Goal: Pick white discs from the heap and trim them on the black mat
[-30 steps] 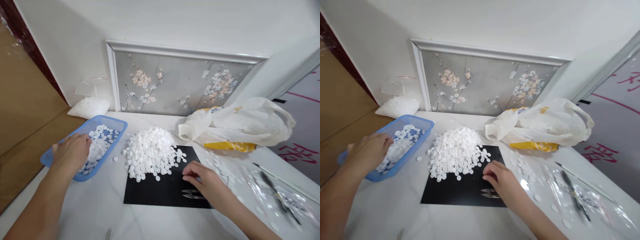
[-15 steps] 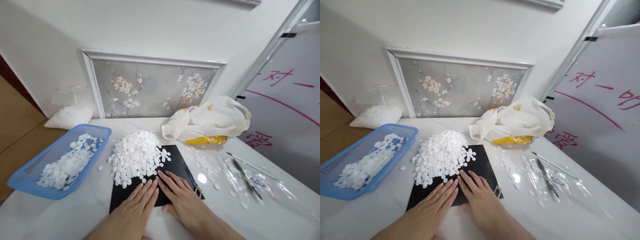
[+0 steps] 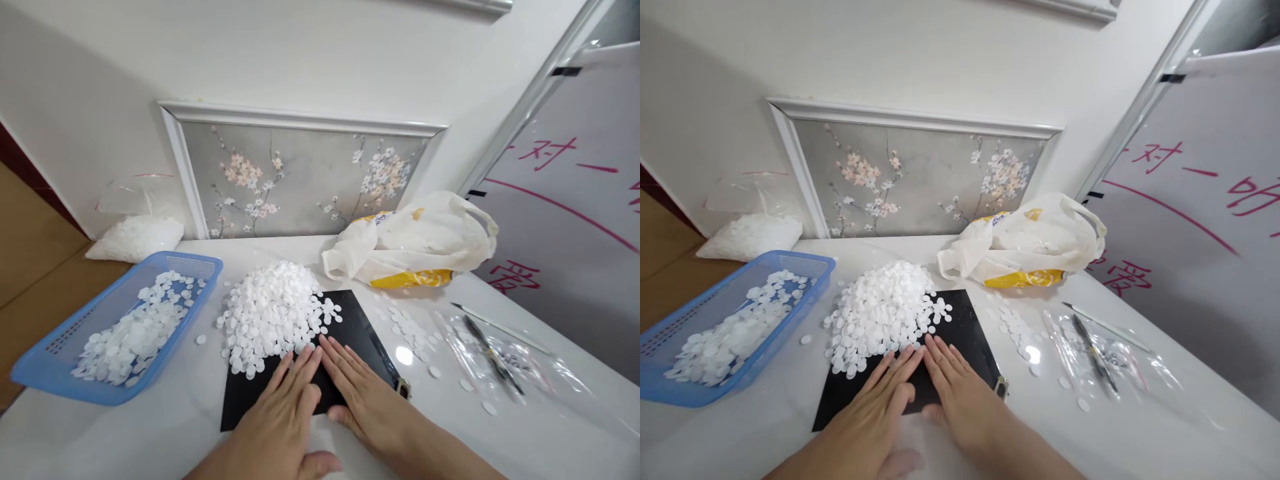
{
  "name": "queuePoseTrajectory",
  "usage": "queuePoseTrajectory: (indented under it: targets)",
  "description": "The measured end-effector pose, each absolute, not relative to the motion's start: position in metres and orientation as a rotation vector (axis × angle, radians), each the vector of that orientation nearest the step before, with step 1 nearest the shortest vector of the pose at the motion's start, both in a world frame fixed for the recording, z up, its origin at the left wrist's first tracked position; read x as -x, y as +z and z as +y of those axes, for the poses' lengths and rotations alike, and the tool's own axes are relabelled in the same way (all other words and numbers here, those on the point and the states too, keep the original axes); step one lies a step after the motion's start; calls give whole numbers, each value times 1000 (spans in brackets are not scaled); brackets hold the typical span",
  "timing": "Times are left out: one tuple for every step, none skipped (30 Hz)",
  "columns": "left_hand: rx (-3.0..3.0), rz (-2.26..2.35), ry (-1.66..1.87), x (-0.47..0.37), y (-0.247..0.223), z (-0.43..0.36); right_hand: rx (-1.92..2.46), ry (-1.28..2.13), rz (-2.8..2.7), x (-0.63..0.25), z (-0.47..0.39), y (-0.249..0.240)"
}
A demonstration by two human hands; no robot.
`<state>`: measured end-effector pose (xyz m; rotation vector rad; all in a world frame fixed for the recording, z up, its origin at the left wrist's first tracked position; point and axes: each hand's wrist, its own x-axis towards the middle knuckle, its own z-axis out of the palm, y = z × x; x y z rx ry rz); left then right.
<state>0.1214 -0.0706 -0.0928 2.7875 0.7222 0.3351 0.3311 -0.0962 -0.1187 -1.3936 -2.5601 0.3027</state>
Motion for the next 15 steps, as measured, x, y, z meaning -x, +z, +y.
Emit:
queuePoseTrajectory:
  targets:
    - [-2817, 745, 341, -122, -94, -69, 1413, 303, -2572, -336, -97, -120]
    - [-2845, 762, 342, -123, -95, -67, 1439, 302, -2574, -343, -98, -122]
    - [-2872, 777, 339, -123, -97, -65, 1476, 296, -2565, -352, -97, -123]
    - [-2897, 797, 334, -122, -99, -64, 1527, 282, -2540, -361, -97, -124]
    - [-2920, 822, 334, -121, -101, -63, 1587, 256, -2506, -370, -95, -124]
    - [-2941, 849, 338, -121, -104, -64, 1663, 221, -2462, -378, -94, -124]
    - [-2959, 880, 347, -120, -107, -65, 1720, 183, -2430, -383, -92, -123]
    - [-2974, 906, 368, -119, -111, -66, 1756, 144, -2407, -384, -91, -121]
    - [-2984, 931, 390, -119, -114, -68, 1761, 110, -2397, -381, -91, -118]
    - [-2989, 961, 416, -119, -117, -70, 1731, 88, -2408, -374, -91, -116]
    - [-2991, 996, 441, -119, -120, -71, 1673, 96, -2446, -364, -92, -114]
    - [-2992, 1026, 467, -119, -123, -72, 1582, 118, -2508, -352, -93, -112]
    - [-2996, 1048, 490, -119, -125, -72, 1478, 145, -2572, -340, -93, -111]
    - [-3004, 1062, 507, -119, -126, -72, 1413, 167, -2599, -331, -94, -111]
    - [-3016, 1068, 517, -119, -127, -71, 1394, 174, -2600, -324, -95, -112]
